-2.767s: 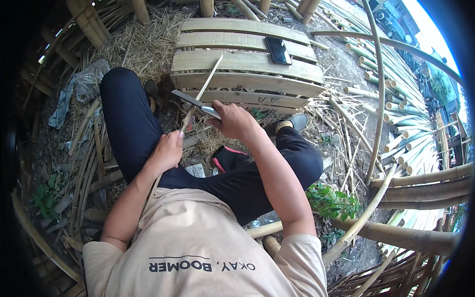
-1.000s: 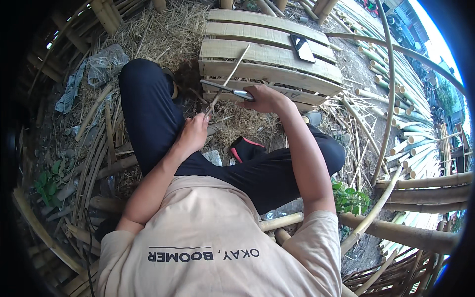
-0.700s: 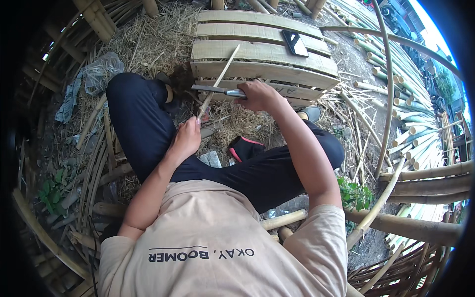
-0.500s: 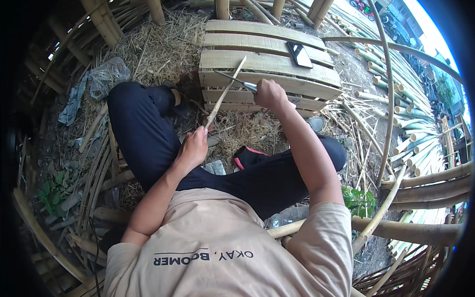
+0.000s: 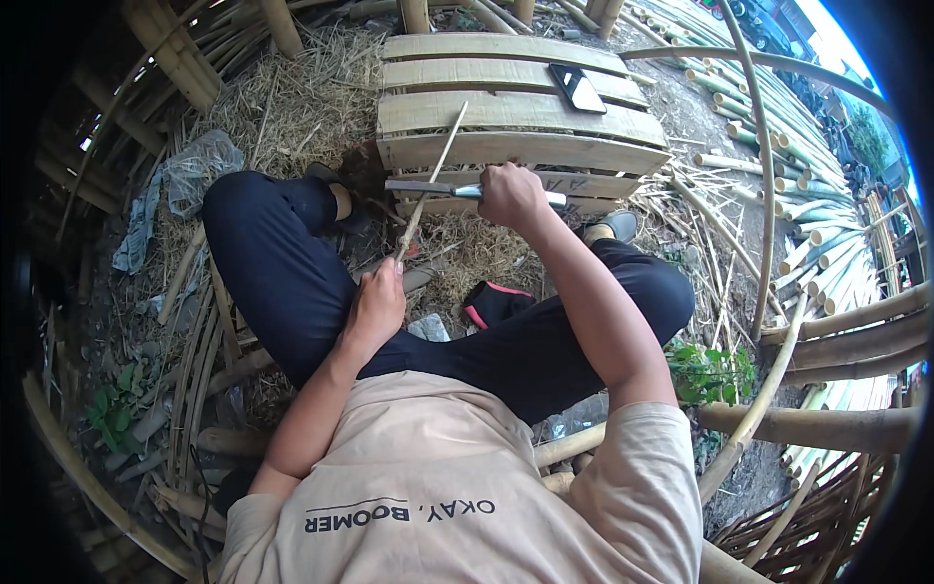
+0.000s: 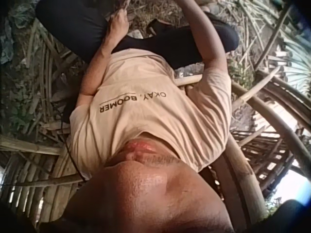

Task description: The person shaves a bamboo stick using a knife by pulling the blade toward themselves while holding the stick in the other hand.

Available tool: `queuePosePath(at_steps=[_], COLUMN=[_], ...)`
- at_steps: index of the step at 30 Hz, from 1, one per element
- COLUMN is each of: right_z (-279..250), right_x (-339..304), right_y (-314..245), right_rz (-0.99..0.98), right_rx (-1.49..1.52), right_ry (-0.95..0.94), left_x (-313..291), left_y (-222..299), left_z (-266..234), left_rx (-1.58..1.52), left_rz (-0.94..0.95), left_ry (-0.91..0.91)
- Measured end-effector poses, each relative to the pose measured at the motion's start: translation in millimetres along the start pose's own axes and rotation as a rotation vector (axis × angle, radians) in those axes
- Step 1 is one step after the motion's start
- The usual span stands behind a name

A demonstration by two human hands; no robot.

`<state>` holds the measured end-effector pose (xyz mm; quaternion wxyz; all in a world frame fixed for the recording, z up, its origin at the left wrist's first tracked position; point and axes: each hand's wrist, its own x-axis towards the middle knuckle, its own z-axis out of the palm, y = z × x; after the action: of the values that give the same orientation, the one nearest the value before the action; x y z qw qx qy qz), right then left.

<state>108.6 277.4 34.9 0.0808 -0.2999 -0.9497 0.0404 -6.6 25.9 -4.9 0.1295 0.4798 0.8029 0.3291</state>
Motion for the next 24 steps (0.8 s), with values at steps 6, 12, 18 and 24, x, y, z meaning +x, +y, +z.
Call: queuePosePath(at_steps=[6,12,18,24], right_z=[2,-4,12,12], right_x=[8,6,11,18], right_y=[29,16,10,35], right_rz=[0.144,-0.012,0.031,0.08], right_rx=[0.041,0.078,0.093,0.141], right_ry=[0.067,-0.002,-0.058,0.0], left_x=[2,2,5,7], left_y=[0,-4,-8,-5], left_z=[2,0,0,0], left_rx=[-0.011,0.026,-0.005,-0.037], left_rz=[0.006,0.031,0.069,0.029], left_ry=[-0.024,-0.004,-0.033,-0.035])
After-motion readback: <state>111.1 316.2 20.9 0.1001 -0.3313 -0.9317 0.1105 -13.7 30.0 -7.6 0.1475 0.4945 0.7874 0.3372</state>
